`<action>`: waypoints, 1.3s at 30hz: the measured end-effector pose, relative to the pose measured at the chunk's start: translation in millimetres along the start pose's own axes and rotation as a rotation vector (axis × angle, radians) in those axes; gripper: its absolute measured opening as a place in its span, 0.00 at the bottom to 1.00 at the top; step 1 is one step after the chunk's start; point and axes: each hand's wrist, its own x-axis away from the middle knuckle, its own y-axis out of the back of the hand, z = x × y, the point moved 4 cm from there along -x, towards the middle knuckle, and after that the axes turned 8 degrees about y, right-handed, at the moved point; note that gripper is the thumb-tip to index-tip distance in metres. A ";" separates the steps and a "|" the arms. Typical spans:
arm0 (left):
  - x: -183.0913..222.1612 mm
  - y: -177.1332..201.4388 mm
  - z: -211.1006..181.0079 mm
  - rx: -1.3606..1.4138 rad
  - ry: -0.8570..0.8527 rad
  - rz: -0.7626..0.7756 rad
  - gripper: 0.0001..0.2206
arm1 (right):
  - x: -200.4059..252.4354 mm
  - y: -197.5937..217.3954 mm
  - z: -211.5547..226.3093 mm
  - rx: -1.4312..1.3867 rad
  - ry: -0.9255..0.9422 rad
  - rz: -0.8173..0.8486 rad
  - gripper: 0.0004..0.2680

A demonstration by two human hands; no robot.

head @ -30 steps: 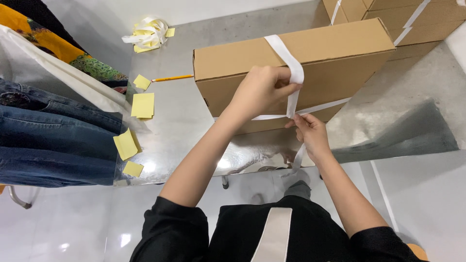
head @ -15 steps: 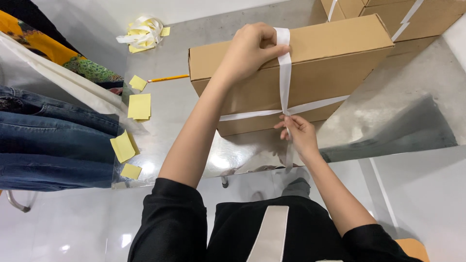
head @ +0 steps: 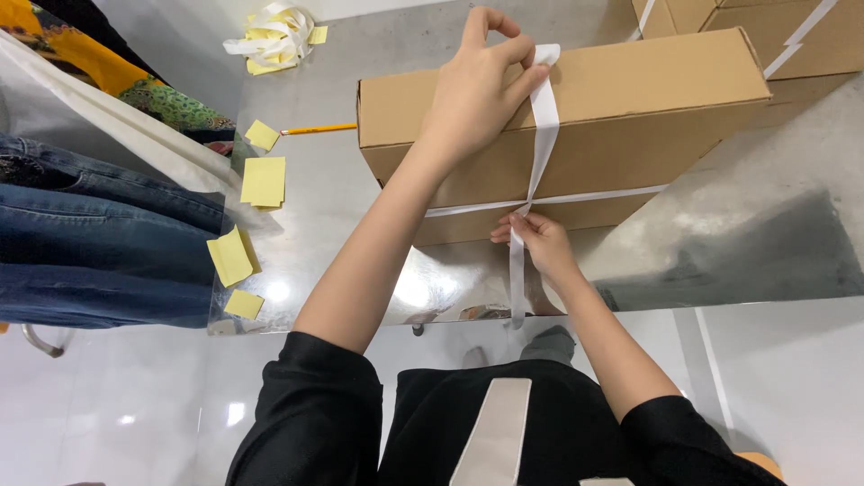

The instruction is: The person wraps a folded checkered garment in a clear plastic bag, places it into a cardboard box, and closes the box. Then, the person ties a white ribbon around the box, forming a bow on top.

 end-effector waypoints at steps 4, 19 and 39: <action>0.7 -8.1 -2.2 -0.044 -0.008 -0.066 0.11 | -3.9 5.3 -1.3 0.052 -0.005 0.034 0.12; -7.5 -22.0 7.2 -0.302 -0.100 0.039 0.29 | -14.1 10.5 -5.9 0.029 0.018 0.147 0.13; 21.3 6.7 -40.4 -0.480 -0.356 0.091 0.44 | 22.3 1.6 15.0 0.133 -0.334 0.150 0.14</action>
